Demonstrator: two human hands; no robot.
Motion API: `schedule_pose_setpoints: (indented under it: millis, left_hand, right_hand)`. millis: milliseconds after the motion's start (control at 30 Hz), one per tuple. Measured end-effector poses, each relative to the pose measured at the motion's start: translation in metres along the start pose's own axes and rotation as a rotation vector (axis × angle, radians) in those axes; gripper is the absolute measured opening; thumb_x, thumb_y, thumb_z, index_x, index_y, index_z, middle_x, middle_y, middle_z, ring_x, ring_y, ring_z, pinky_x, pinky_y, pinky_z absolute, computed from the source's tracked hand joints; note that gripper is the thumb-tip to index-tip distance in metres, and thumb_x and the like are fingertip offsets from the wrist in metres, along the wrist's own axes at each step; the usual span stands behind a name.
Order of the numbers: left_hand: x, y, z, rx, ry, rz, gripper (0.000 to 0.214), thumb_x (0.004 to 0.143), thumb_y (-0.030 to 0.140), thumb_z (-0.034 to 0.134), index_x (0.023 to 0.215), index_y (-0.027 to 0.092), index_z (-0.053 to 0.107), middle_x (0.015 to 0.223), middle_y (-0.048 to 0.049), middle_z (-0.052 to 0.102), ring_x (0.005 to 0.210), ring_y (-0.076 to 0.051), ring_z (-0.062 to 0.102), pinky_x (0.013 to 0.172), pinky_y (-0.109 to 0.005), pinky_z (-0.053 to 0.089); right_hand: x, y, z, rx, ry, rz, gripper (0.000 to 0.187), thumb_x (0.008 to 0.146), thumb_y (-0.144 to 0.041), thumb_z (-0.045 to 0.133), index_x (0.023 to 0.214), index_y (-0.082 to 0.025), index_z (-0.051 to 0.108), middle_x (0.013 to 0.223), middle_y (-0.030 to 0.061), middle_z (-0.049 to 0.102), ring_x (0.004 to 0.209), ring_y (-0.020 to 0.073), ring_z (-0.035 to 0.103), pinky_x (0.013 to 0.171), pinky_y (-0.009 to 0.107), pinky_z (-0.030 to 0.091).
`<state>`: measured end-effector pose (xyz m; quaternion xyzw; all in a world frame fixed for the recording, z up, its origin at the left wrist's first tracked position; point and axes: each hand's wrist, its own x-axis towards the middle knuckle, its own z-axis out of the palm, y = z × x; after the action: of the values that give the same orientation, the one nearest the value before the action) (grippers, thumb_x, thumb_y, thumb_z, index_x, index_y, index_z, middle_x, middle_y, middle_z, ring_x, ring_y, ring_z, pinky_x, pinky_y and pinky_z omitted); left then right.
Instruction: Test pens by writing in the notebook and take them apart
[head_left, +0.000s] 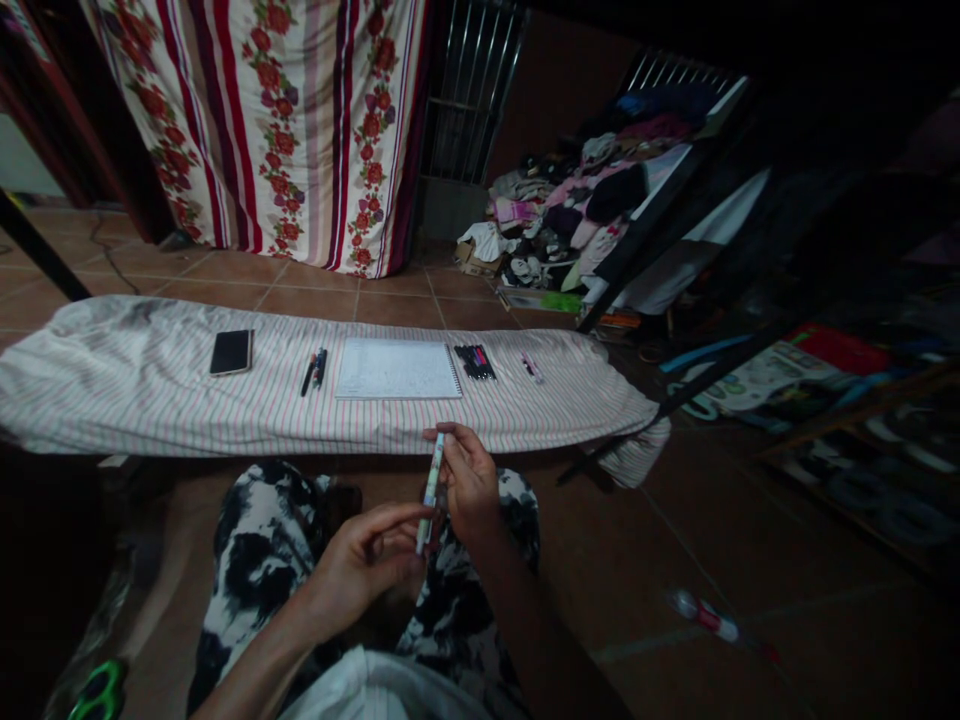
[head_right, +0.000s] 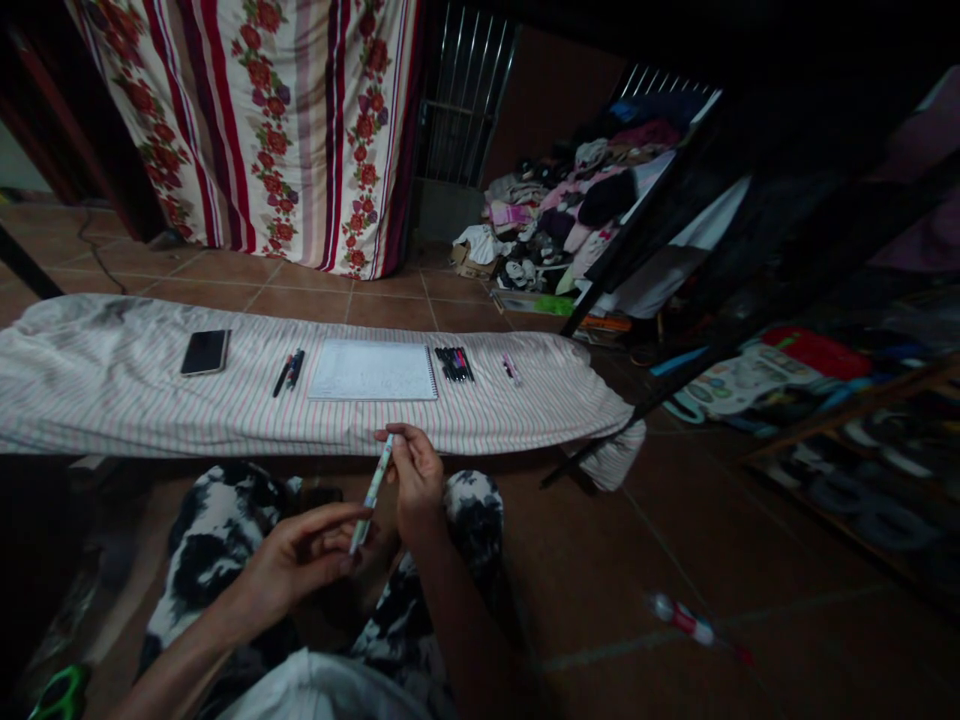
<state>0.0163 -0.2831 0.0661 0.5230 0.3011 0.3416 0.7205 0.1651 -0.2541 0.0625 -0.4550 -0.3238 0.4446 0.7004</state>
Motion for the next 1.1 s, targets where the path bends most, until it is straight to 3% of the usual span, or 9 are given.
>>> schedule_pose_setpoints:
  millis: [200, 333, 533, 633, 733, 1100]
  left_hand:
    - [-0.012, 0.013, 0.005, 0.364, 0.003, 0.166, 0.031, 0.068, 0.016, 0.065, 0.098, 0.022, 0.070, 0.082, -0.0030, 0.065, 0.073, -0.015, 0.061, 0.068, -0.023, 0.050]
    - [-0.018, 0.016, 0.010, 0.527, 0.034, 0.382, 0.027, 0.072, 0.019, 0.064, 0.099, 0.022, 0.068, 0.078, -0.0039, 0.067, 0.072, -0.015, 0.063, 0.065, -0.020, 0.050]
    - [-0.029, 0.019, 0.016, 0.678, -0.023, 0.713, 0.034, 0.078, 0.022, 0.061, 0.111, 0.024, 0.060, 0.087, -0.0065, 0.069, 0.074, -0.014, 0.066, 0.067, -0.018, 0.052]
    - [-0.036, 0.022, 0.022, 0.729, 0.017, 0.743, 0.041, 0.078, 0.026, 0.062, 0.118, 0.029, 0.055, 0.089, -0.0050, 0.069, 0.078, -0.015, 0.066, 0.070, -0.019, 0.053]
    - [-0.042, 0.025, 0.027, 0.767, 0.063, 0.751, 0.044, 0.079, 0.029, 0.060, 0.122, 0.031, 0.051, 0.091, -0.0047, 0.069, 0.082, -0.016, 0.066, 0.074, -0.019, 0.053]
    - [-0.038, 0.017, 0.033, 0.762, 0.074, 0.816, 0.039, 0.075, 0.015, 0.061, 0.112, 0.026, 0.055, 0.084, -0.0041, 0.067, 0.070, -0.013, 0.065, 0.062, -0.015, 0.052]
  right_hand:
    - [-0.012, -0.006, -0.002, -0.184, -0.094, -0.107, 0.022, 0.081, -0.034, 0.053, 0.097, -0.021, 0.061, 0.089, 0.0047, 0.068, 0.063, 0.0119, 0.057, 0.052, 0.022, 0.044]
    - [-0.024, -0.011, -0.003, -0.374, -0.174, -0.234, 0.022, 0.084, -0.026, 0.049, 0.102, -0.024, 0.062, 0.092, 0.0048, 0.067, 0.070, 0.0136, 0.061, 0.060, 0.026, 0.049]
    - [-0.038, -0.022, -0.003, -0.743, -0.267, -0.685, 0.026, 0.082, -0.018, 0.055, 0.106, -0.026, 0.058, 0.092, 0.0043, 0.067, 0.084, 0.0167, 0.063, 0.074, 0.030, 0.051]
    - [-0.042, -0.026, -0.002, -0.918, -0.293, -0.917, 0.035, 0.080, -0.017, 0.057, 0.114, -0.024, 0.054, 0.090, 0.0054, 0.067, 0.080, 0.0169, 0.062, 0.073, 0.031, 0.051]
    - [-0.045, -0.027, -0.002, -0.983, -0.318, -1.037, 0.042, 0.081, -0.013, 0.054, 0.121, -0.022, 0.049, 0.096, 0.0075, 0.066, 0.086, 0.0183, 0.061, 0.076, 0.033, 0.050]
    - [-0.053, -0.025, 0.001, -0.987, -0.258, -1.099, 0.052, 0.080, -0.010, 0.055, 0.130, -0.021, 0.044, 0.100, 0.0082, 0.068, 0.093, 0.0185, 0.062, 0.083, 0.032, 0.050]
